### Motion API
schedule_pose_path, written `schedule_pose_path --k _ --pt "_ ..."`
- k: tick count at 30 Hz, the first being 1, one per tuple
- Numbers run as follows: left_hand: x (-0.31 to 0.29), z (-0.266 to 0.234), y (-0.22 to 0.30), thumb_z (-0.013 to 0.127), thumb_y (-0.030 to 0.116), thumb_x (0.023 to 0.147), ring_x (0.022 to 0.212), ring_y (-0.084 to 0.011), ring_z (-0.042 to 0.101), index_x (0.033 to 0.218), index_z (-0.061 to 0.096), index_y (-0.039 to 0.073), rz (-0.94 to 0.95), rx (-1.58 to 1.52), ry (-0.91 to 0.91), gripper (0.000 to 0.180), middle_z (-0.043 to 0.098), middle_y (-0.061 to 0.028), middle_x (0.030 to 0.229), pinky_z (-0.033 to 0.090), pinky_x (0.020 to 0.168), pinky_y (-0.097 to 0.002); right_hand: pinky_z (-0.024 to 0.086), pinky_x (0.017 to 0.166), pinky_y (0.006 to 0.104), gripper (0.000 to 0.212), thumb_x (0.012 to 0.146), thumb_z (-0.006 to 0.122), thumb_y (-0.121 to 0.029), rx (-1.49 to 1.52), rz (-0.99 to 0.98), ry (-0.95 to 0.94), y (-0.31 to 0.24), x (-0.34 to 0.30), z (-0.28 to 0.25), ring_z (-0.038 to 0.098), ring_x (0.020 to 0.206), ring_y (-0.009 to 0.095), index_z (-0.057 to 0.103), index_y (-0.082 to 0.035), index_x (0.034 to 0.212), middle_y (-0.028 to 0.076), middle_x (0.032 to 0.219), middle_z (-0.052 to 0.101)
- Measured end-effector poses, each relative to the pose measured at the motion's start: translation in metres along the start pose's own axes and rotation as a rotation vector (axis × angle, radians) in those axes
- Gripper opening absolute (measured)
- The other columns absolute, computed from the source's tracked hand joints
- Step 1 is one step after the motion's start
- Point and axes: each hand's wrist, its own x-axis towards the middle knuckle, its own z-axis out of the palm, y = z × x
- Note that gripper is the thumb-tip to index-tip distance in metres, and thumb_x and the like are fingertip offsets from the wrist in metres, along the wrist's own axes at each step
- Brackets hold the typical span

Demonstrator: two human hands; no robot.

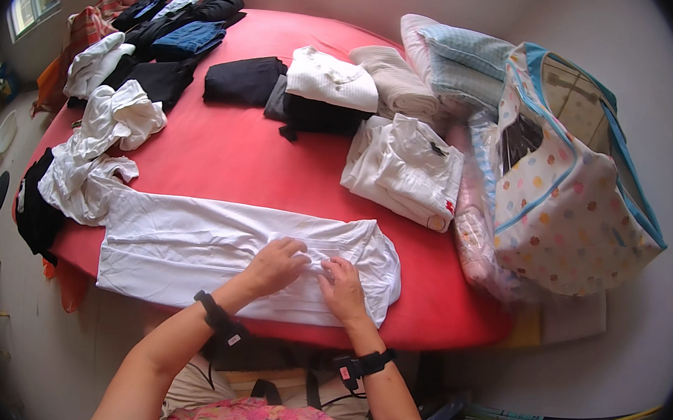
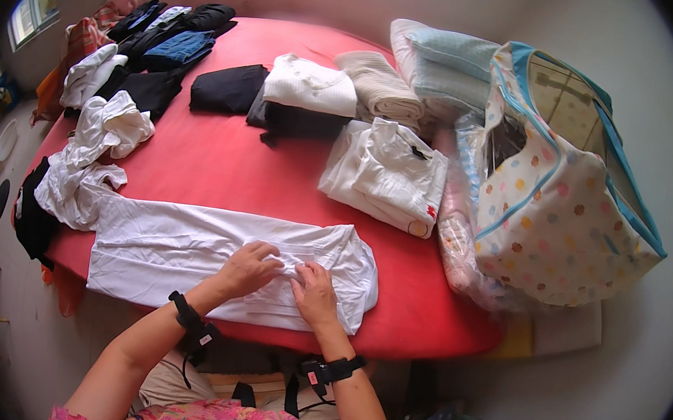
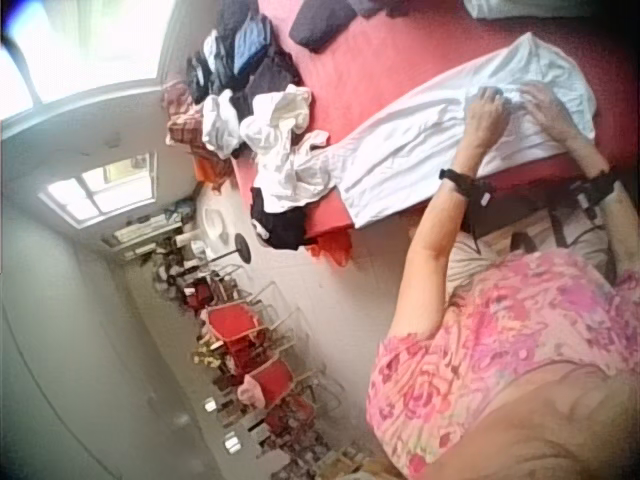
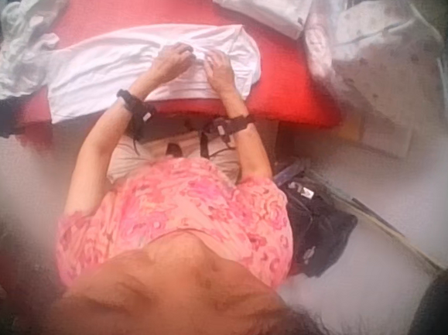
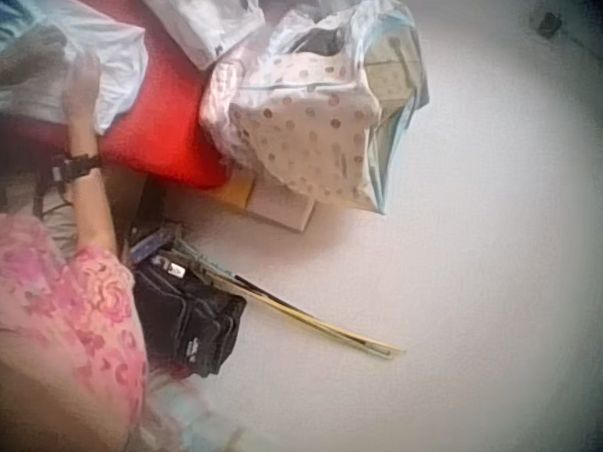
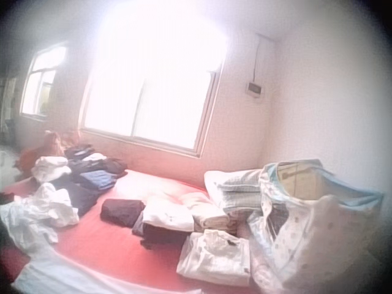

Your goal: The person folds a white shirt on a bed using their hands, smoothing the fabric and folding the sides and sleeves inward.

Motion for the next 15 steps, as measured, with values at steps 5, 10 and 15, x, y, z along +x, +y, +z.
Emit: schedule_pose_path --k 5,10,15 --pt "0.023 0.013 0.022 0.059 0.009 0.073 0.096 -0.0269 0.055 0.092 0.06 0.006 0.071 -0.1 -0.107 0.019 0.058 -0.0093 0.101 0.046 0.081 -0.0358 0.044 0.088 0.0379 0.022 0.082 0.055 -0.004 0.107 0.15 0.268 0.031 0.006 -0.017 0.054 0.1 0.034 0.059 -0.002 0.103 0.017 0.105 0.058" --pt "0.028 0.045 0.026 0.057 0.006 0.074 0.1 -0.027 0.055 0.099 0.061 0.005 -0.019 -0.051 -0.083 0.025 0.059 -0.0096 0.105 0.045 0.083 -0.0361 0.046 0.084 0.0376 0.02 0.085 0.047 0.0 0.108 0.168 0.372 0.079 0.031 -0.027 0.057 0.094 0.035 0.058 0.001 0.101 0.018 0.1 0.059" --pt "0.018 0.063 0.008 0.054 0.0 0.08 0.094 -0.0245 0.059 0.104 0.06 0.004 -0.156 -0.318 0.064 0.025 0.063 -0.0097 0.101 0.046 0.083 -0.0328 0.048 0.079 0.0392 0.023 0.083 0.05 0.0 0.108 0.189 0.351 0.102 0.048 -0.017 0.058 0.092 0.034 0.058 -0.002 0.105 0.017 0.098 0.06"
